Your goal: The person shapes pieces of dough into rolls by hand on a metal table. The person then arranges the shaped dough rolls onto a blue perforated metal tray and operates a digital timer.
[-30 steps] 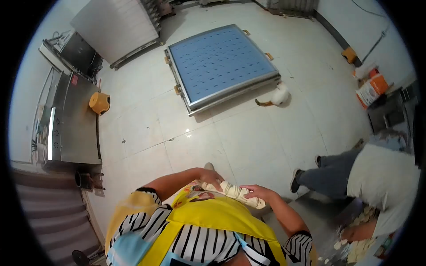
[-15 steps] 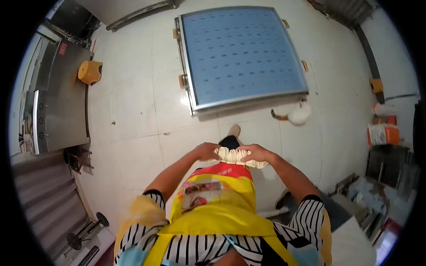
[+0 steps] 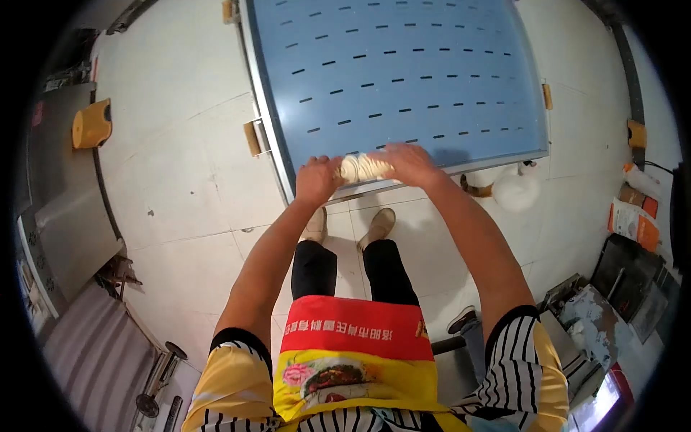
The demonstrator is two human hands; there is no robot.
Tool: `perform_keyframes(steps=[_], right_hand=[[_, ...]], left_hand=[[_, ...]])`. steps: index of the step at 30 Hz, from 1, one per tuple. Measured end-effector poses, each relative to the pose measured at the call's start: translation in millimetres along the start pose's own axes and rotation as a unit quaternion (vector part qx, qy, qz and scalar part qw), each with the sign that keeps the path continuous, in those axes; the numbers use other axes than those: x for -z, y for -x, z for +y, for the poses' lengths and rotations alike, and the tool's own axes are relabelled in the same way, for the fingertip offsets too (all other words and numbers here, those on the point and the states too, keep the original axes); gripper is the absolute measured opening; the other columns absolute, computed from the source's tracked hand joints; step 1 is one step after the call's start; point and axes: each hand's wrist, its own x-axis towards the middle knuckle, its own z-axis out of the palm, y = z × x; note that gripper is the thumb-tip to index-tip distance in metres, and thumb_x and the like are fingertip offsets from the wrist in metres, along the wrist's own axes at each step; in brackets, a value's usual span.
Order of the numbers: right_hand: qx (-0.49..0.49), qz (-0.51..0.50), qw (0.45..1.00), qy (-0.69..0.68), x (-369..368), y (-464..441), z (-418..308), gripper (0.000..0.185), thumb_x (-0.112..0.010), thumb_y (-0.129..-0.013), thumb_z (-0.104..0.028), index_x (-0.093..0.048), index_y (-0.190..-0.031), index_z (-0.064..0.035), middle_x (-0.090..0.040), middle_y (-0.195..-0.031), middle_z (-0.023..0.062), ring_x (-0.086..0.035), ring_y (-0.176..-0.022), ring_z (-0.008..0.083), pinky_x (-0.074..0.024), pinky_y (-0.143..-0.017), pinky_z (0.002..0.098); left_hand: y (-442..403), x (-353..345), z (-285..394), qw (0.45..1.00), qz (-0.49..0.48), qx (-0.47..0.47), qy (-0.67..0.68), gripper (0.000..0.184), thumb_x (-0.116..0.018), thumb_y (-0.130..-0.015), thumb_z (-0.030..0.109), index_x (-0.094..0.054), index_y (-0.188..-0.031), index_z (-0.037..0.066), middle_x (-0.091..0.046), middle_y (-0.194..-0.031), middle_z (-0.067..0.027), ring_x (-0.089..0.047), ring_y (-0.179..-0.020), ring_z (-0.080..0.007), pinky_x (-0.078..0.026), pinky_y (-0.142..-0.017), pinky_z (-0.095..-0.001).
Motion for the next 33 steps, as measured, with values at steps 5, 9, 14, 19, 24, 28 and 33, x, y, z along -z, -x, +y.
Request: perform_keyframes(steps=[5, 9, 14, 19, 24, 28, 33], right_hand=[[-0.025, 0.105, 0.991, 0.074, -60.6, -71.5, 59.0, 0.058, -0.069, -0.080, -0.023, -0.049, -0.134, -0.0285, -0.051, -0.129, 0.0076, -0.046, -0.121, 0.0290, -0.0385, -0.097, 0.0445], [-0.097, 0.186, 0.976, 0.066, -87.4, -72.7, 59.5, 0.069, -0.071, -0.078, -0.023, -0.040, -0.140, -0.0278, -0.040, -0.142, 0.0087, -0.033, -0.133, 0.0296, -0.0266, -0.106, 0.0524], [-0.239, 0.212, 0.942, -0.106, -115.5, 42.5, -9.1, 0.068, -0.064, -0.085, -0.026, -0.032, -0.145, -0.0200, -0.036, -0.146, 0.0108, -0.033, -0.134, 0.0306, -0.0175, -0.109, 0.0591], [-0.489, 0.188, 0.793, -0.310, -237.3, 224.4, -107.2, 0.059, -0.057, -0.083, -0.014, -0.037, -0.138, -0.0136, -0.066, -0.087, 0.0214, -0.063, -0.083, 0.0404, -0.0488, -0.077, 0.0483], [-0.602, 0.215, 0.631, -0.440, -352.8, 357.2, -249.1, 0.068, -0.064, -0.075, -0.013, -0.039, -0.138, -0.0142, -0.067, -0.088, 0.0195, -0.065, -0.080, 0.0344, -0.0511, -0.072, 0.0460], [-0.601, 0.275, 0.586, -0.469, -357.1, 411.9, -351.8, 0.073, -0.066, -0.074, -0.013, -0.037, -0.140, -0.0124, -0.067, -0.084, 0.0163, -0.065, -0.069, 0.0286, -0.0521, -0.063, 0.0407], [-0.591, 0.433, 0.551, -0.399, -429.3, 453.0, -463.8, 0.064, -0.068, -0.079, -0.029, -0.043, -0.135, -0.0109, -0.068, -0.088, 0.0136, -0.066, -0.078, 0.0232, -0.0532, -0.070, 0.0370]], left_hand=[[-53.1, -57.6, -28.0, 0.999, -0.009, 0.025, -0.027, 0.083, -0.078, -0.070, 0.033, -0.036, -0.141, 0.024, -0.045, -0.137, -0.0092, -0.044, -0.122, -0.0325, -0.038, -0.097, -0.0521], [-53.4, -65.6, -23.2, 0.993, -0.045, 0.097, -0.041, 0.095, -0.078, -0.071, 0.035, -0.022, -0.147, 0.025, -0.023, -0.152, -0.0107, -0.023, -0.139, -0.0343, -0.024, -0.106, -0.0580], [36.4, -42.7, -21.1, 0.997, 0.006, -0.058, 0.051, 0.084, -0.073, -0.073, 0.021, -0.028, -0.144, 0.008, -0.038, -0.139, -0.0208, -0.036, -0.128, -0.0386, -0.028, -0.105, -0.0486], [157.1, -23.2, -10.1, 0.969, -0.214, -0.119, -0.025, 0.063, -0.066, -0.081, 0.022, -0.039, -0.135, 0.005, -0.054, -0.118, -0.0204, -0.053, -0.107, -0.0389, -0.046, -0.087, -0.0491], [179.0, -10.3, -4.8, 0.822, -0.449, -0.326, -0.125, 0.054, -0.070, -0.077, 0.031, -0.054, -0.119, 0.001, -0.062, -0.106, -0.0245, -0.059, -0.102, -0.0399, -0.049, -0.087, -0.0460], [134.7, 13.3, 35.0, 0.799, -0.381, -0.378, -0.272, 0.056, -0.073, -0.075, 0.039, -0.059, -0.116, 0.004, -0.063, -0.111, -0.0203, -0.060, -0.104, -0.0354, -0.049, -0.088, -0.0418], [99.3, -40.9, 114.4, 0.643, -0.161, -0.717, -0.216, 0.024, -0.068, -0.078, 0.034, -0.065, -0.080, 0.010, -0.066, -0.081, -0.0102, -0.064, -0.079, -0.0299, -0.052, -0.066, -0.0447]])
